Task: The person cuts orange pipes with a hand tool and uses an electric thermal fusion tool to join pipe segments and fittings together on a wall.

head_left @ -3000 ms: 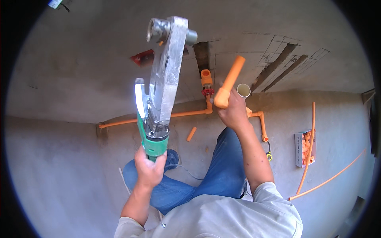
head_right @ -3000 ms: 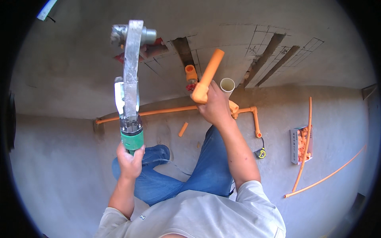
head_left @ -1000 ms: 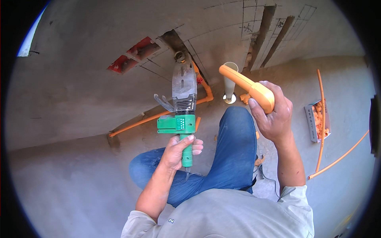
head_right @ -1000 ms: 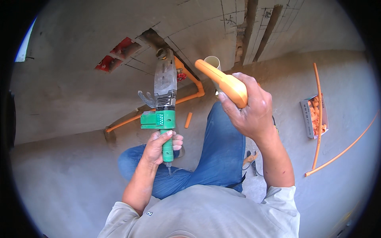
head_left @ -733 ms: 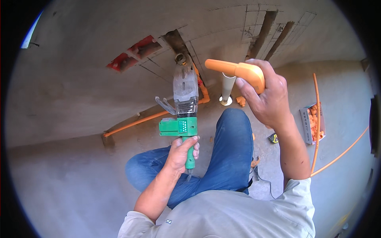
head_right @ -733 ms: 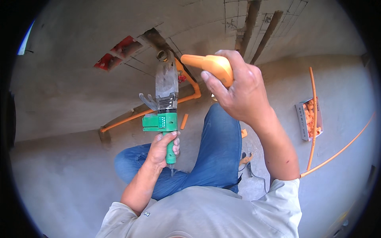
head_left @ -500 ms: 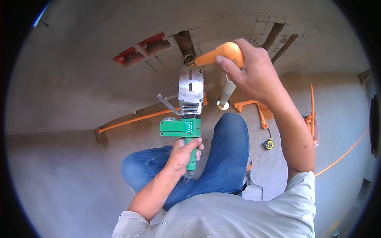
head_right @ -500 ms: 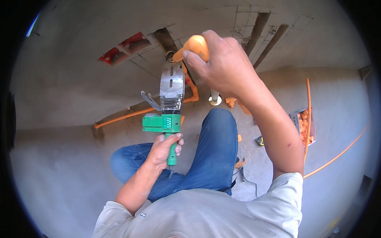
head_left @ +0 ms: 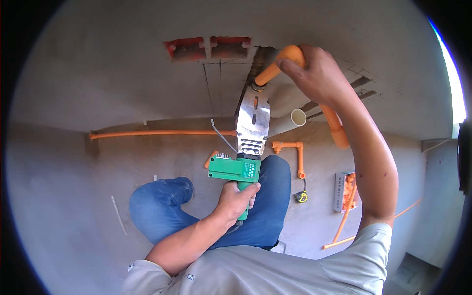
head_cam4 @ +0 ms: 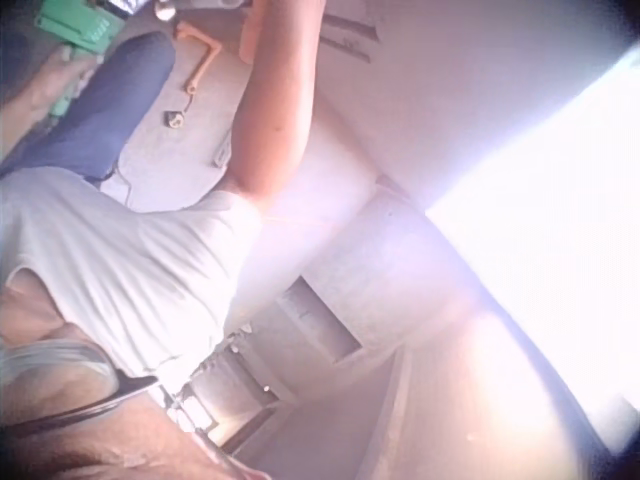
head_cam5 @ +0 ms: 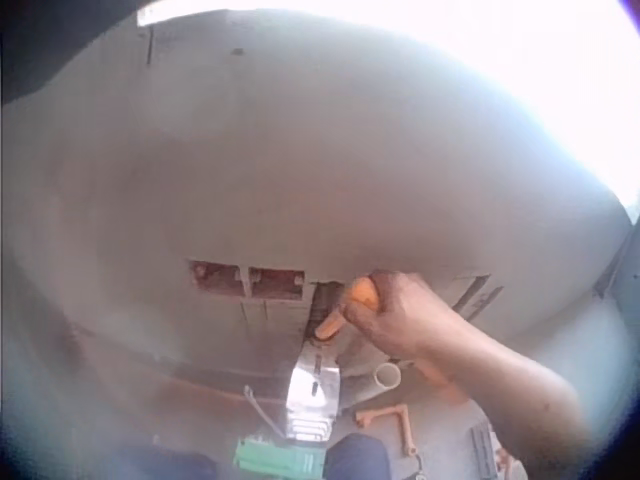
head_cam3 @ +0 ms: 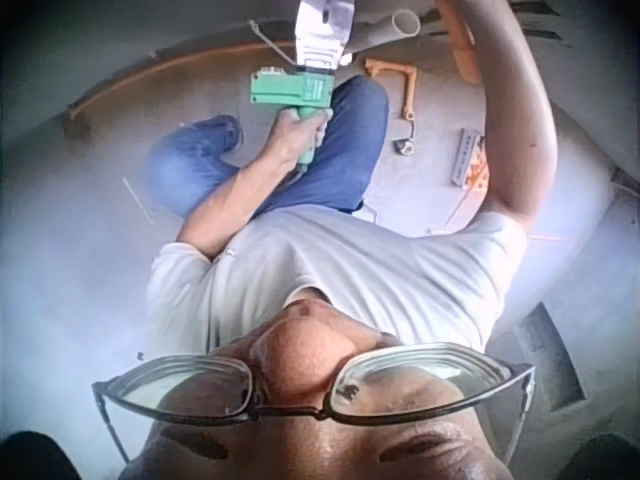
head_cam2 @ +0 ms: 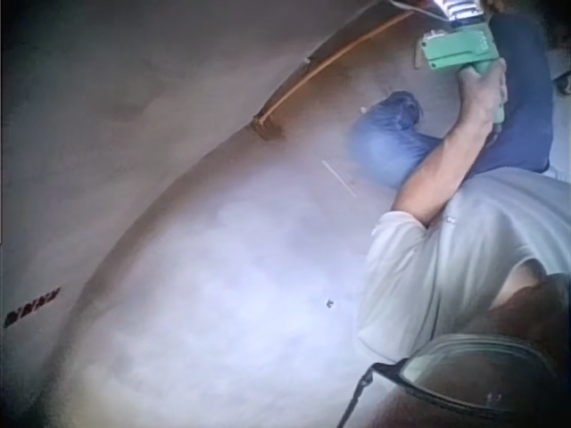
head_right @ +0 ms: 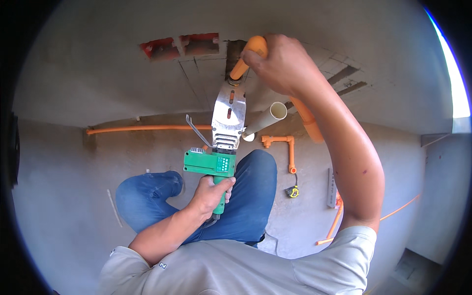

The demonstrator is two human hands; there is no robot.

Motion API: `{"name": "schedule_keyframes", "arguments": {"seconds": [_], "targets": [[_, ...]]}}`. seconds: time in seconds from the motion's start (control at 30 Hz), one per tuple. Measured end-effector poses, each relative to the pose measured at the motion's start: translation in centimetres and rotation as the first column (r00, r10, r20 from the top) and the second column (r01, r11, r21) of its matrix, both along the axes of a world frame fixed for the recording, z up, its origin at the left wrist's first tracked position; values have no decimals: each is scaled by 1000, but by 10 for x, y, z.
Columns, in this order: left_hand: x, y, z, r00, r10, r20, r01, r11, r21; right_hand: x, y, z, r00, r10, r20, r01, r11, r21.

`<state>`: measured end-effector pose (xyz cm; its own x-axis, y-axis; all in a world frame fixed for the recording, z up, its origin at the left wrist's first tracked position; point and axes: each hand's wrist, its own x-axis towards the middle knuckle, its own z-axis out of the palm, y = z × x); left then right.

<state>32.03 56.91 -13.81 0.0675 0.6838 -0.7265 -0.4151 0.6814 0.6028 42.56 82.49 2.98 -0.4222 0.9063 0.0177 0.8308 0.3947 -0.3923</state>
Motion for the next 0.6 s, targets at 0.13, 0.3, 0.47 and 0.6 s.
{"name": "schedule_keyframes", "arguments": {"seconds": [0.13, 0.3, 0.47, 0.6], "targets": [[3, 0, -1, 997, 53, 62, -53, 999, 5, -12, 1, 6, 999, 5, 38, -4, 1000, -30], [6, -1, 0, 998, 32, 46, -34, 999, 39, -26, 5, 10, 997, 48, 57, -48, 999, 5], [14, 2, 5, 965, 89, 248, -71, 994, -78, -47, 1, 23, 980, -100, 173, 128, 979, -159], [11, 2, 1, 943, 19, 331, -19, 1000, -4, -54, -5, 23, 971, -152, 183, 182, 970, -161]]}}
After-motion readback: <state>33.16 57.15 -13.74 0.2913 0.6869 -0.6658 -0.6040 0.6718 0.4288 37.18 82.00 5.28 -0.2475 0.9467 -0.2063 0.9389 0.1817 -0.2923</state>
